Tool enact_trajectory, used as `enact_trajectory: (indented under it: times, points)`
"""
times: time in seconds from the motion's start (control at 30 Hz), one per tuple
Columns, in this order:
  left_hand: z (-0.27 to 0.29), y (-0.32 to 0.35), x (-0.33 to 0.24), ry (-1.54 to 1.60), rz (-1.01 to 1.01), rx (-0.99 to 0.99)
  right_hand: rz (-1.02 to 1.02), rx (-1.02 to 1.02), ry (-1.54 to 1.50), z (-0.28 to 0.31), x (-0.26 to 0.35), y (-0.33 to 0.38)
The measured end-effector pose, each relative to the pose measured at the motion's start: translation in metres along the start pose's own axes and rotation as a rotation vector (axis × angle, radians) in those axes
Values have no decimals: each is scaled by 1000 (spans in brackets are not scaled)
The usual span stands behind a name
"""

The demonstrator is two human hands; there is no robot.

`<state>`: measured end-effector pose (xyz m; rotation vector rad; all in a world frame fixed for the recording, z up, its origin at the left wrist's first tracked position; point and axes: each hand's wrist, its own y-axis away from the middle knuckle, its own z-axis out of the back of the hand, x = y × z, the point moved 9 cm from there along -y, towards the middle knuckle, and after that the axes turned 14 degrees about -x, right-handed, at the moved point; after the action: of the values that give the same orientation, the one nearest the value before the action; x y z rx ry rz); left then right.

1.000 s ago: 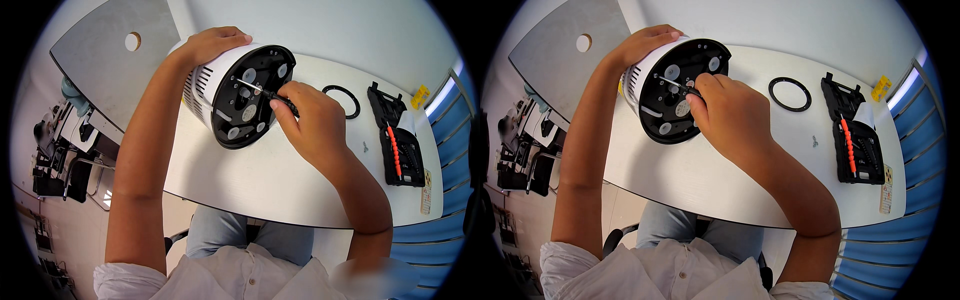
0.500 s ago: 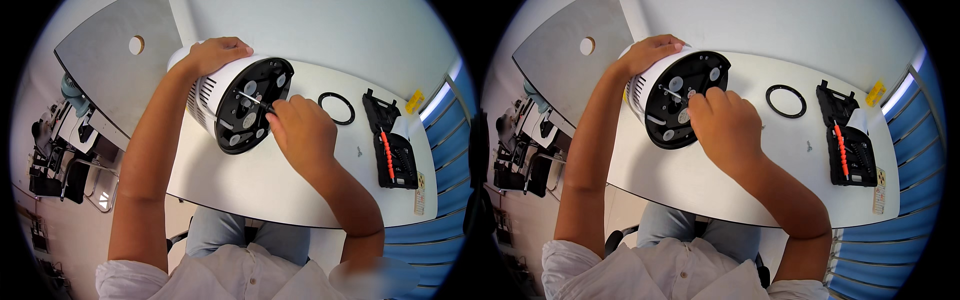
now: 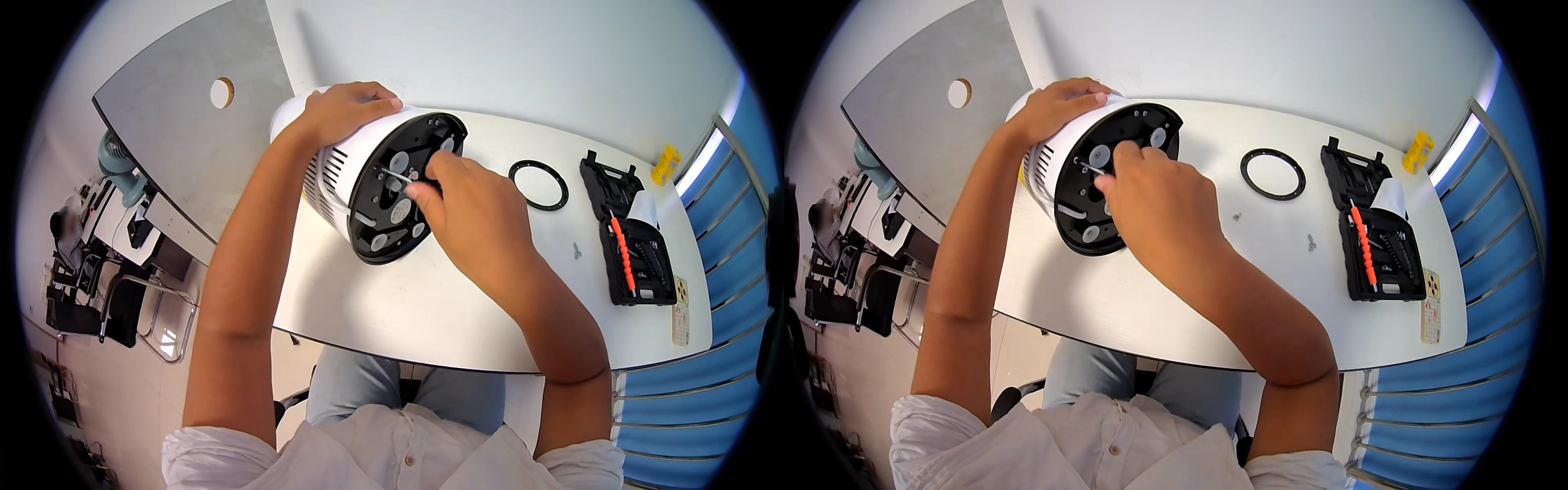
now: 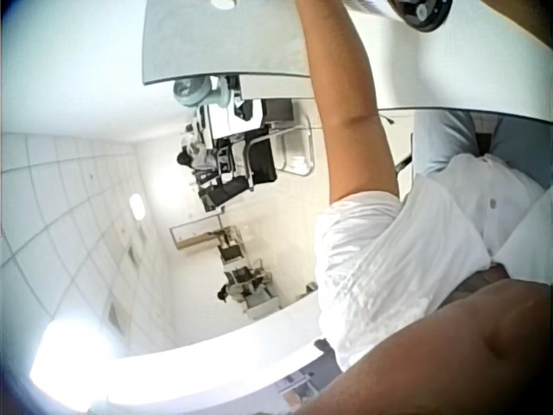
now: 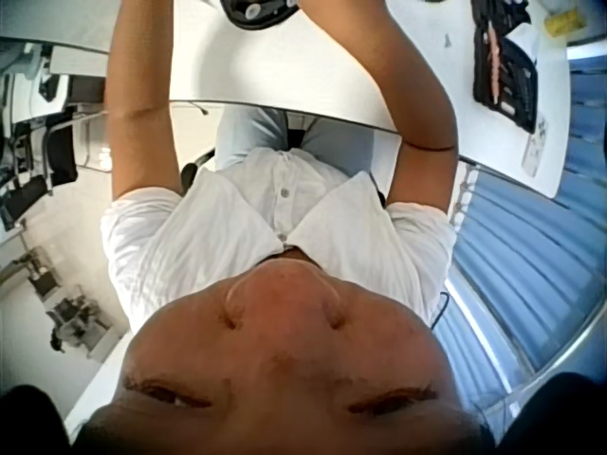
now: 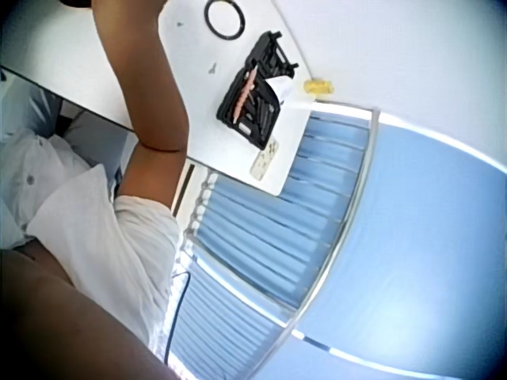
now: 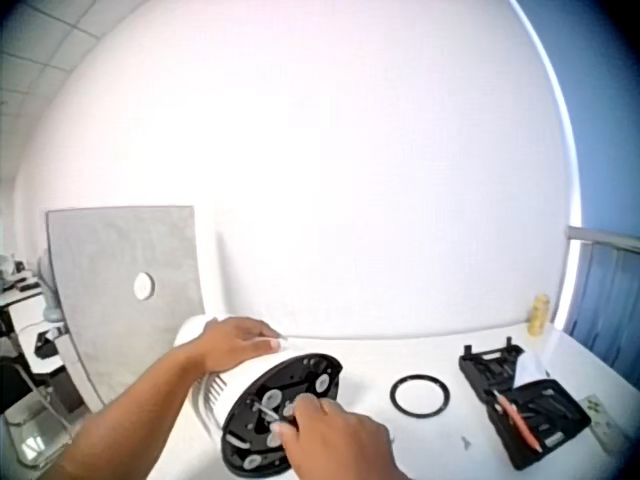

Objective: The person assembles a white cylindrical appliance by repeatedly inserting and tightening screws into the black base plate using a screwdriver. The person rotates the device to access different screw holes and continues securing the base throughout the clip.

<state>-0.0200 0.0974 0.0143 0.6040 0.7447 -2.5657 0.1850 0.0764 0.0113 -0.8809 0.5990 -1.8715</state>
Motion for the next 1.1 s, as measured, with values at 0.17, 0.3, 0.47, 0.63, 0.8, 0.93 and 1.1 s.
enact_trajectory:
  times: [0.17,0.3,0.47,0.63,0.8,0.93,1.1]
  points:
    - [6,2,1,-6,-34,-18,86,-70,-116,7,8,4]
    - [8,2,-3,-49,-92,-35,119,-187,-66,16,9,3]
    - [3,0,-5,-38,-111,-33,241,-290,88,23,9,5]
    - [6,2,-2,-44,-69,-40,93,-198,-59,10,3,8]
    - [9,7,-3,-28,-59,-15,106,-201,-4,14,10,8]
    - [8,5,-5,-25,-51,3,104,-190,-8,12,4,9]
    - [8,2,-2,-29,-57,-46,36,-96,-84,5,0,9]
